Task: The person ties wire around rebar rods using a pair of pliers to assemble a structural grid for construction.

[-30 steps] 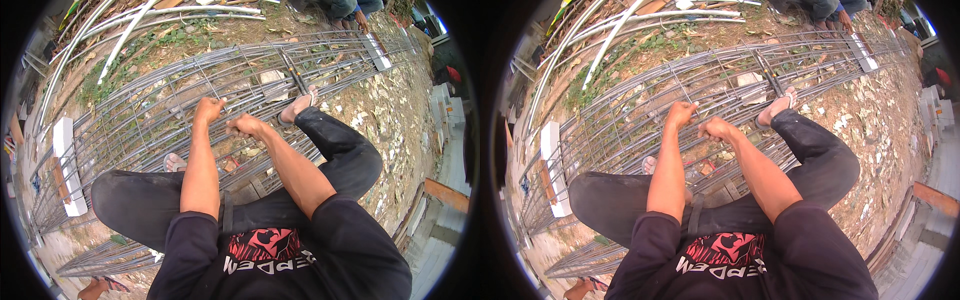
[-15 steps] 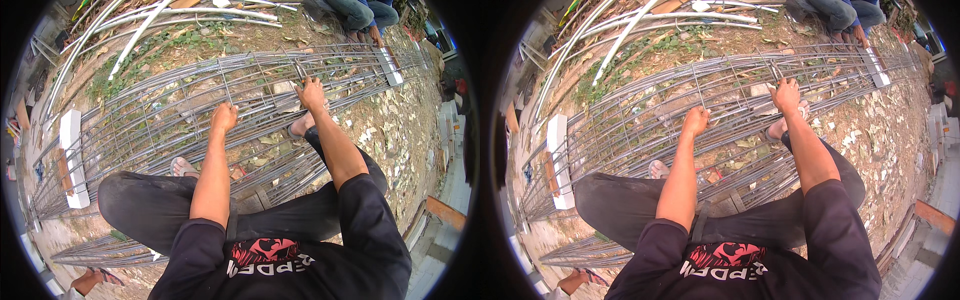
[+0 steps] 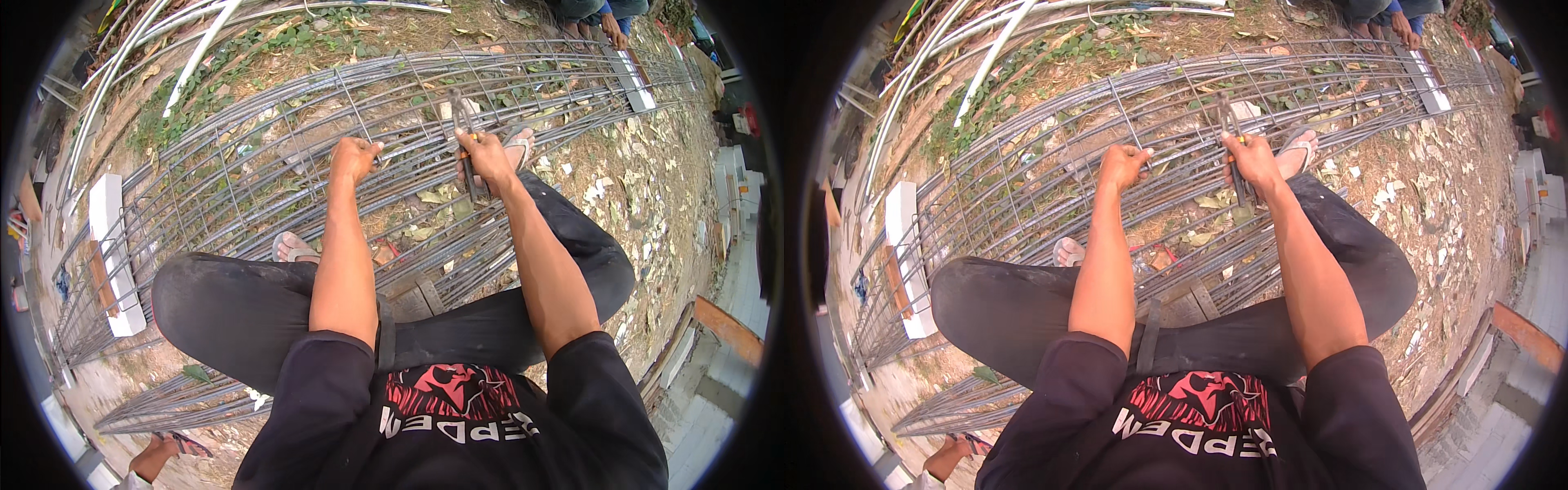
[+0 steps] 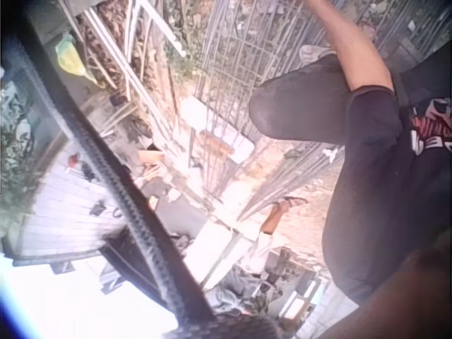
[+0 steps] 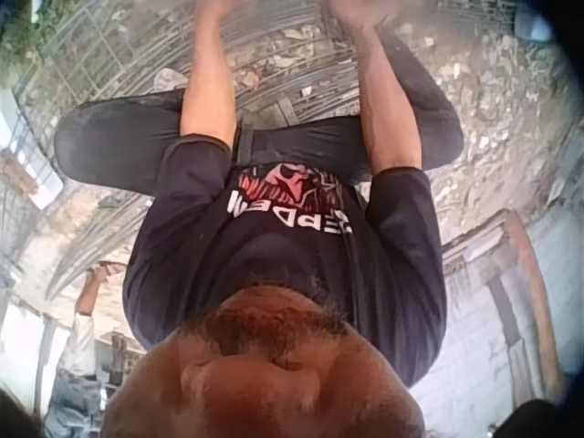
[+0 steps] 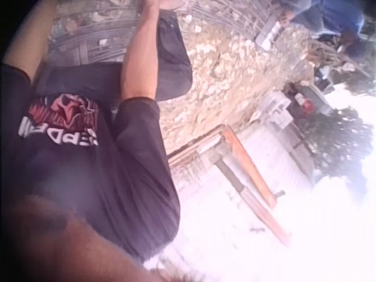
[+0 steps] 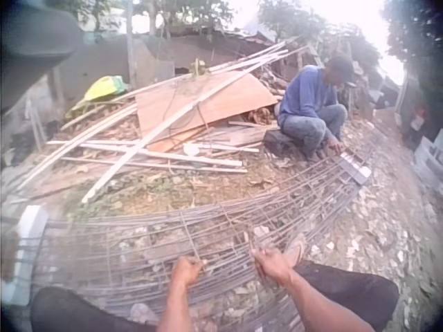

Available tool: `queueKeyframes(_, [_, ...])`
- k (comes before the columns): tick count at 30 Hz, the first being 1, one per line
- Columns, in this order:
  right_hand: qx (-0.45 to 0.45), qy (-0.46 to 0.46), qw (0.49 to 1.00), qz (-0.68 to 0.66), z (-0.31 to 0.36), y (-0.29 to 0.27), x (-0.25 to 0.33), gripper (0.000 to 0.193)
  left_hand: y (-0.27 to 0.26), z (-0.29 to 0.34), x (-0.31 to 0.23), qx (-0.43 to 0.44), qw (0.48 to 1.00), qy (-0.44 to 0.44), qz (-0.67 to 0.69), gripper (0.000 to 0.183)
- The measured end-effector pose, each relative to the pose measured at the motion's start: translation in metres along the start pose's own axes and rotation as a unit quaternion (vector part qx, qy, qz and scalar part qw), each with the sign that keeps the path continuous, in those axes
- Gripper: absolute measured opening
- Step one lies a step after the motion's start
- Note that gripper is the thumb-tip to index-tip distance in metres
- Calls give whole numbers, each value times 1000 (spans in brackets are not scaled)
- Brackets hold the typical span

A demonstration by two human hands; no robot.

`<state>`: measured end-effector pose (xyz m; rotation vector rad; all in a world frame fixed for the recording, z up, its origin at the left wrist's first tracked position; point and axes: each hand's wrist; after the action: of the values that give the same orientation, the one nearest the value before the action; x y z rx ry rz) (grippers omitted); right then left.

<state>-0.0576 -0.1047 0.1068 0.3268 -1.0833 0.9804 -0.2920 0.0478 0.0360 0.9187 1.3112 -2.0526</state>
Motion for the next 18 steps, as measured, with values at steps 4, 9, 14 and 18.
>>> queueKeyframes(4, [106,-22,990,86,51,38,-74,33,6,-9,1,52,997,-45,35,35])
queueKeyframes(9, [91,-181,935,291,64,55,-95,26,10,7,-12,-28,997,28,-70,40])
queueKeyframes(14, [75,-229,898,368,84,72,-78,27,4,16,-12,-35,994,24,-100,41])
queueKeyframes(18, [70,-237,890,383,87,79,-80,33,1,12,-13,-24,990,-21,-134,40])
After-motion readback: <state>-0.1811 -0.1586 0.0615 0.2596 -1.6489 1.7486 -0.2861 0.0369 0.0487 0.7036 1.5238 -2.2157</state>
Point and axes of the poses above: each hand's wrist, its own z-axis away from the middle knuckle, its own y-axis out of the palm, x = y × z, and after that the axes turned 9 degrees about -x, right-handed
